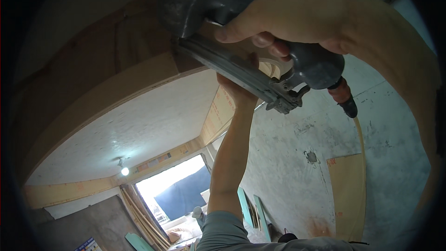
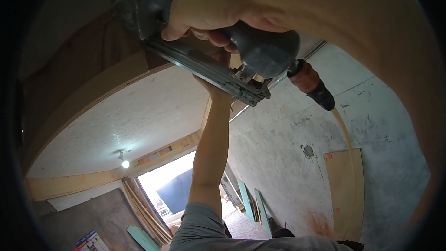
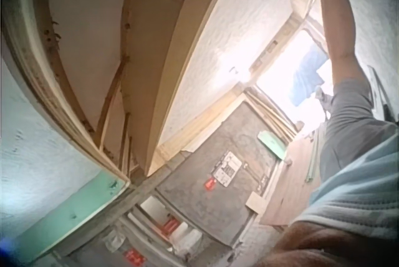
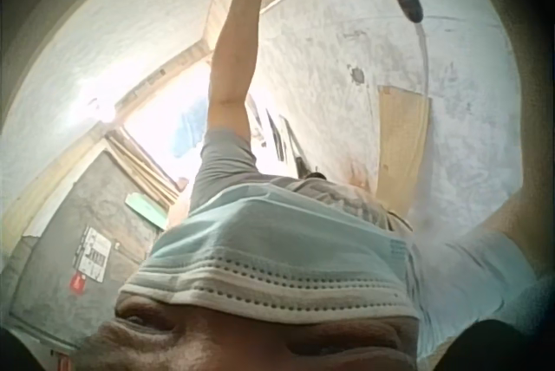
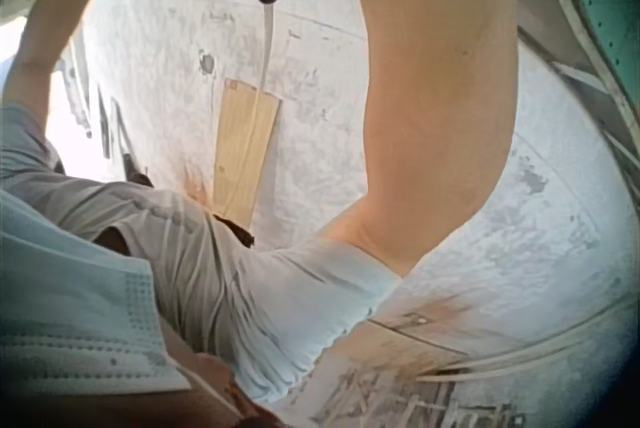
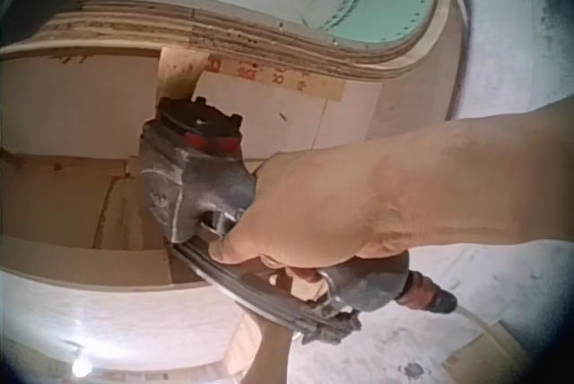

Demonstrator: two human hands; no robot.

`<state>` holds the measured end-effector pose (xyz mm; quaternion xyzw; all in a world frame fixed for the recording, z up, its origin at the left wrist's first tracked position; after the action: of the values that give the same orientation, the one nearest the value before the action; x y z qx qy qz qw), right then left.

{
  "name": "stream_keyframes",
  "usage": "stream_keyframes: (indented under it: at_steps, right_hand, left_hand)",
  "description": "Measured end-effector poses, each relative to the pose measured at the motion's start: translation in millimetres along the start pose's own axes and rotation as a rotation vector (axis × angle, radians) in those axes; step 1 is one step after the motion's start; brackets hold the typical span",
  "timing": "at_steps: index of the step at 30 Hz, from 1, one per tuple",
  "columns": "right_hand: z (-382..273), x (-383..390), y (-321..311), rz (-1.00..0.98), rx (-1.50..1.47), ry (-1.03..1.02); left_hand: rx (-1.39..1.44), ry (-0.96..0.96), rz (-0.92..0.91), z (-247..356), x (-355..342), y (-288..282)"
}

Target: Installing curved wooden panels onto a ceiling structure using a pneumatic nail gun.

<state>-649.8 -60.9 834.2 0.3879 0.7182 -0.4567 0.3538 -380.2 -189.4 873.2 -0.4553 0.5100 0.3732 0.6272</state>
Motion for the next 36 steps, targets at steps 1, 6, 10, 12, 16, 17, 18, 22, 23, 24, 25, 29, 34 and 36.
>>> stream_keyframes:
  at_steps: [1,6,10,12,16,17,18,22,23,24,25,29,34,36]
  right_hand:
    - [-0.1,1.8,-0.6,-0.014,-0.009,0.01]
    - [3.0,14.9,11.9,0.399,0.369,-0.765]
    - [6.8,8.9,-14.6,0.089,0.083,0.115]
    - [22.5,6.9,-11.0,0.118,0.071,0.161]
    - [76.3,1.3,-9.9,0.247,-0.076,-0.092]
    - [78.0,-7.7,-4.6,0.192,-0.178,-0.124]
    - [76.6,-8.6,1.5,0.162,-0.147,-0.12]
    - [71.2,-4.5,1.3,0.217,-0.243,-0.088]
    - [69.3,-9.5,-0.1,0.193,-0.22,-0.08]
    - [68.2,-14.0,-1.2,0.176,-0.184,-0.082]
    - [63.9,-13.4,-0.6,0.193,-0.187,-0.084]
    - [46.8,-7.4,1.8,0.223,-0.077,-0.099]
    - [48.3,-7.7,1.3,0.192,-0.128,-0.072]
    - [46.3,-8.5,1.9,0.2,-0.094,-0.073]
  left_hand:
    - [0.034,0.018,0.028,1.1,0.8,-1.9]
    - [-0.244,0.142,-0.047,7.9,1.5,26.8]
    - [-0.713,0.33,-0.068,6.2,-6.6,14.5]
    - [-0.716,0.425,-0.093,2.2,-4.0,25.3]
    - [-0.428,0.282,-0.019,4.5,-0.2,29.8]
    - [-0.68,0.375,-0.078,18.5,0.0,25.8]
    - [-0.644,0.326,-0.074,23.0,-1.4,24.2]
    - [-0.606,0.367,-0.037,11.2,-1.9,25.5]
    - [-0.583,0.363,-0.057,8.8,-3.5,24.7]
    - [-0.591,0.37,-0.029,6.0,-5.2,20.6]
    - [-0.609,0.379,0.004,6.3,-5.6,16.9]
    - [-0.331,0.174,0.002,-5.3,-7.8,14.9]
    - [-0.257,0.212,0.0,-5.3,-6.9,17.5]
    - [-0.437,0.322,-0.037,-3.4,-6.1,15.2]
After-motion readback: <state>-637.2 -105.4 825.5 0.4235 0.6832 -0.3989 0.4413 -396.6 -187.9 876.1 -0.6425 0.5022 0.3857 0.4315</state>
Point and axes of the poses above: each hand's wrist, its own x-axis away from the middle knuckle, its own y-axis out of the palm, z = x × y, the point moved 2 cm from there along -x, towards the middle knuckle, and after that the axes turned 3 degrees about -z, right-handed, at the moved point
